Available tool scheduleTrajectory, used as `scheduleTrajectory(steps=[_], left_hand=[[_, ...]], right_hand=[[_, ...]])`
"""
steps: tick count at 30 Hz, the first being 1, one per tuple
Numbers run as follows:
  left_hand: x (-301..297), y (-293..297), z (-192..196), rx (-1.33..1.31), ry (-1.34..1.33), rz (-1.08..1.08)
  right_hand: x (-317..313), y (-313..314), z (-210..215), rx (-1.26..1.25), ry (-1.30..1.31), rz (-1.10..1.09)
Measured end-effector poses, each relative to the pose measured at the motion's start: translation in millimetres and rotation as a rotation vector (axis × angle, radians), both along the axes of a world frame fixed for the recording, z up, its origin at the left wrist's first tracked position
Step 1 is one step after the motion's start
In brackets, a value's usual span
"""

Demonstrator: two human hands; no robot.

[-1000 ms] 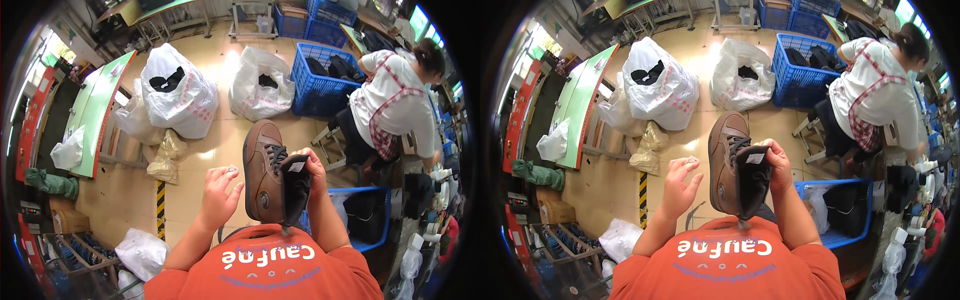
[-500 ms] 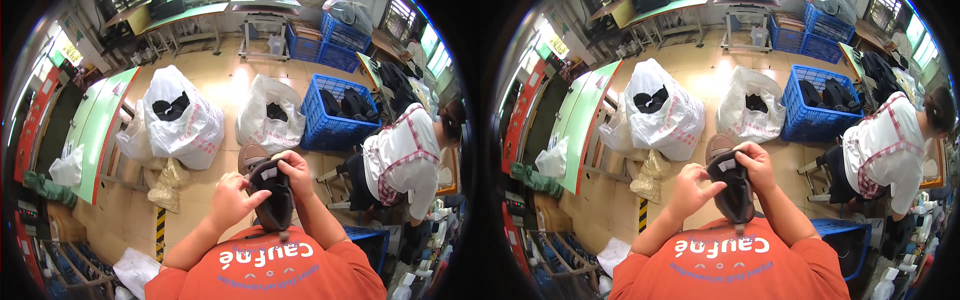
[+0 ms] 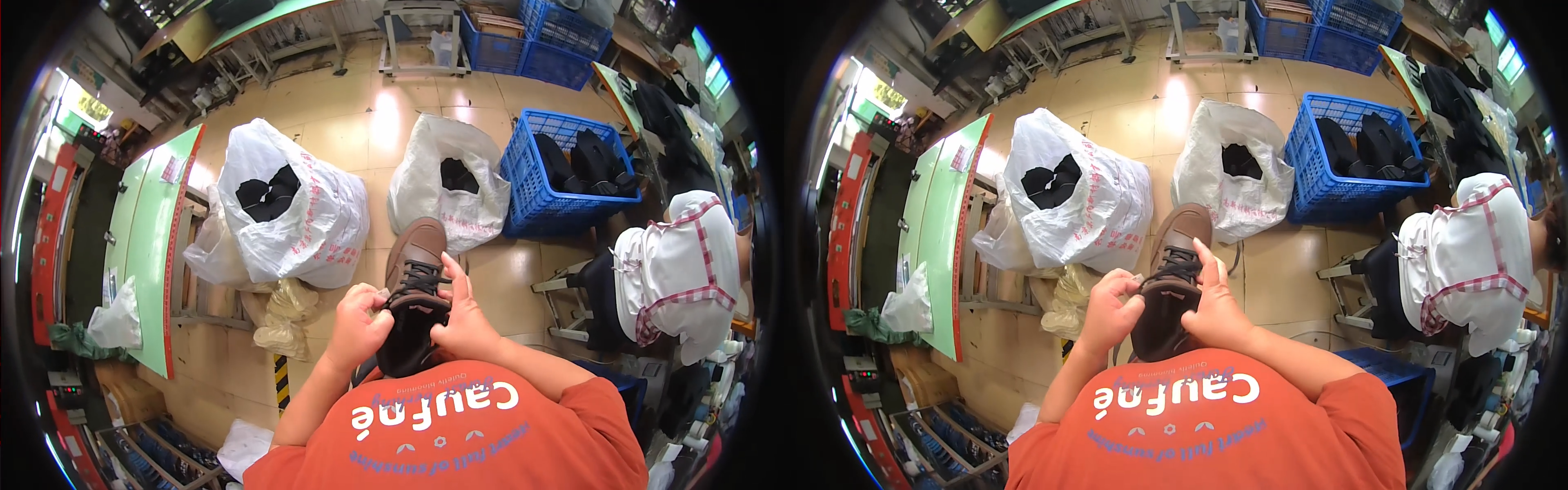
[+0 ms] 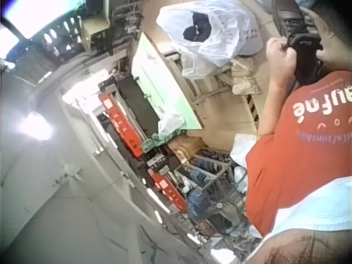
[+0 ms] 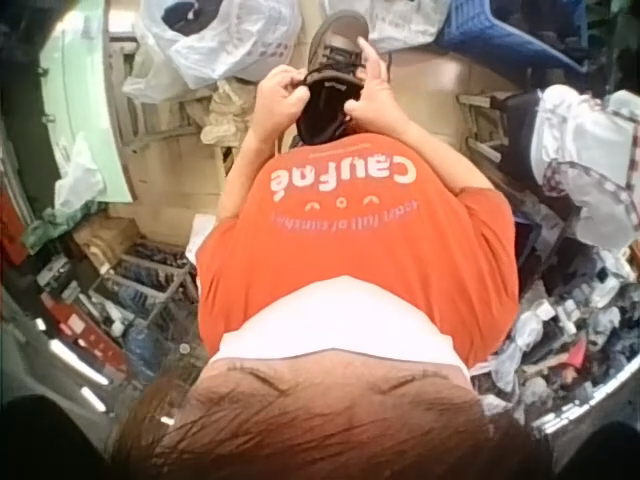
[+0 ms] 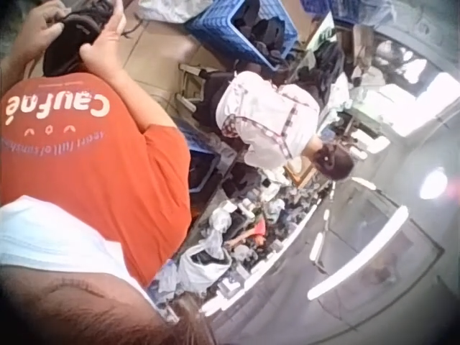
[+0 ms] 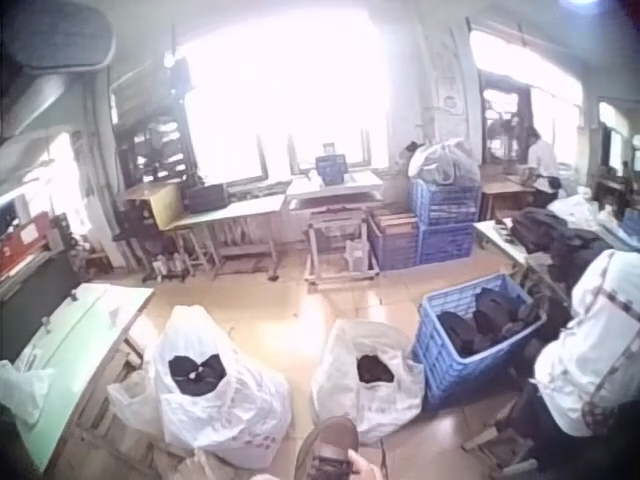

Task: Gather components and attach a label to a shoe using a heat press.

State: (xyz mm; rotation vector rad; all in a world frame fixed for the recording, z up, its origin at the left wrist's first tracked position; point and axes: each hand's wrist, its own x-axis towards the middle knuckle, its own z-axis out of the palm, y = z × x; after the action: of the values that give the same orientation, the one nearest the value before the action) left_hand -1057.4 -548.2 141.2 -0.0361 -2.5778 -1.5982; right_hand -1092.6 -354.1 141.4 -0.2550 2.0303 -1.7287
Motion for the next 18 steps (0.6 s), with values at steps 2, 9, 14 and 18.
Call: scheduleTrajectory(steps=[2,9,14,18], left_hand=[[-15,-17,-5,0.245,-0.188,0.113],[-67,-92,-27,0.327,-0.131,0.146],[-107,-123,-9,0.302,-0.102,0.133],[-131,-144,-17,0.28,-0.032,0.148]], right_hand=[[-16,-14,-18,-0.054,-0.019,-0.052],[-79,-77,-32,-0.249,-0.229,-0.096],[-107,-125,-28,-0.08,-0.118,0.012],[-134,-133,-18,-0.105,0.065,0.044]])
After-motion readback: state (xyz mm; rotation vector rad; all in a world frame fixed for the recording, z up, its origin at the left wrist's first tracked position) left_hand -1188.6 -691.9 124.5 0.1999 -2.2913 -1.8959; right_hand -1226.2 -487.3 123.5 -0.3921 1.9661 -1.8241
